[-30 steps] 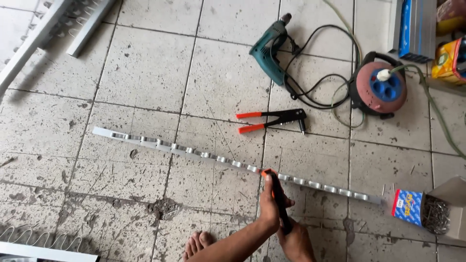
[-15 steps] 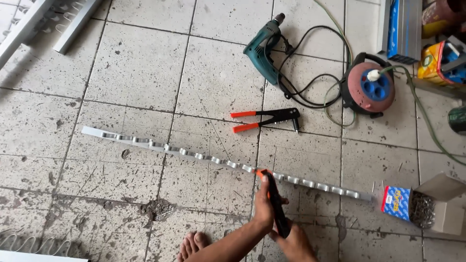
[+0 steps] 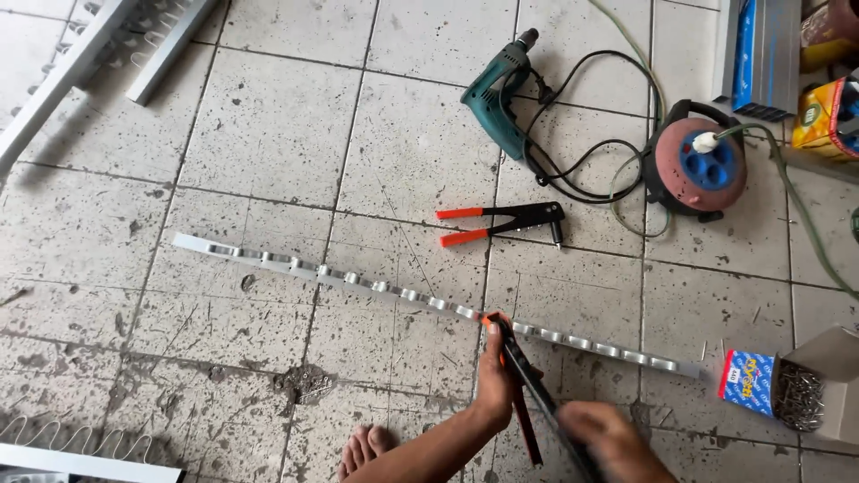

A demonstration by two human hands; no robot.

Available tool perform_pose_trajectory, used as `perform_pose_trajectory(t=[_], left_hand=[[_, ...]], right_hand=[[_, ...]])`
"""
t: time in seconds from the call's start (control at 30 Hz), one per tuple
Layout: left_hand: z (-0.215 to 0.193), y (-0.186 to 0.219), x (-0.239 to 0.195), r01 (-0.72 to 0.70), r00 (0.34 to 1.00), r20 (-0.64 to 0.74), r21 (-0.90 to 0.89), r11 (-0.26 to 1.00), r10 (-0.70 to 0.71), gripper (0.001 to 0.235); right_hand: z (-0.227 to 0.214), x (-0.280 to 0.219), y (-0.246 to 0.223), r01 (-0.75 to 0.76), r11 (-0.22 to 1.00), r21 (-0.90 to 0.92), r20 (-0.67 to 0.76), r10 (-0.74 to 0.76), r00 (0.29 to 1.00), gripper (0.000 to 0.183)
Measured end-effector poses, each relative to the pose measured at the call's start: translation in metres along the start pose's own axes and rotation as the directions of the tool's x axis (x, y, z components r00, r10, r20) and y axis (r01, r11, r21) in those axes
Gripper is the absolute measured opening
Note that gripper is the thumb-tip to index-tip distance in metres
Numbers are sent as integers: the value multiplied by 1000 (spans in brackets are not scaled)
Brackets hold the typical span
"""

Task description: Using a manual rivet gun to attach rivets to a long metal strip on the floor.

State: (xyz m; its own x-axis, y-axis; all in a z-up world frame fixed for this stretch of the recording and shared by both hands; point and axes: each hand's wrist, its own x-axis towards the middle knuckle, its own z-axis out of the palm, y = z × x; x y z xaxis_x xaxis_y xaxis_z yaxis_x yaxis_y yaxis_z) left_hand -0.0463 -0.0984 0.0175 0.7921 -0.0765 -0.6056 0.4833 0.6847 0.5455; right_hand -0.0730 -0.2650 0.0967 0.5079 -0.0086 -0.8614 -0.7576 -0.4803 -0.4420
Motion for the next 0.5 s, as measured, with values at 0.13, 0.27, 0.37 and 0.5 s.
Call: perform_pose_trajectory(t=[0.13, 0.27, 0.37, 0.5], left_hand=[[4, 4, 1, 70, 995, -73, -48, 996, -73, 65], [-4, -1, 8, 40, 999, -36, 29, 999, -39, 81], [-10, -10, 9, 64, 997, -37, -25, 998, -65, 69], [-6, -5, 5, 58, 996, -63, -12, 998, -59, 67]], right_hand=[[41, 17, 5, 186, 971, -151, -126, -206, 970, 77], [70, 68, 53, 304, 915, -265, 22, -309, 951, 35], [77, 69, 61, 311, 887, -340, -45, -346, 937, 16], [78, 66, 60, 271, 895, -353, -158, -343, 926, 6]])
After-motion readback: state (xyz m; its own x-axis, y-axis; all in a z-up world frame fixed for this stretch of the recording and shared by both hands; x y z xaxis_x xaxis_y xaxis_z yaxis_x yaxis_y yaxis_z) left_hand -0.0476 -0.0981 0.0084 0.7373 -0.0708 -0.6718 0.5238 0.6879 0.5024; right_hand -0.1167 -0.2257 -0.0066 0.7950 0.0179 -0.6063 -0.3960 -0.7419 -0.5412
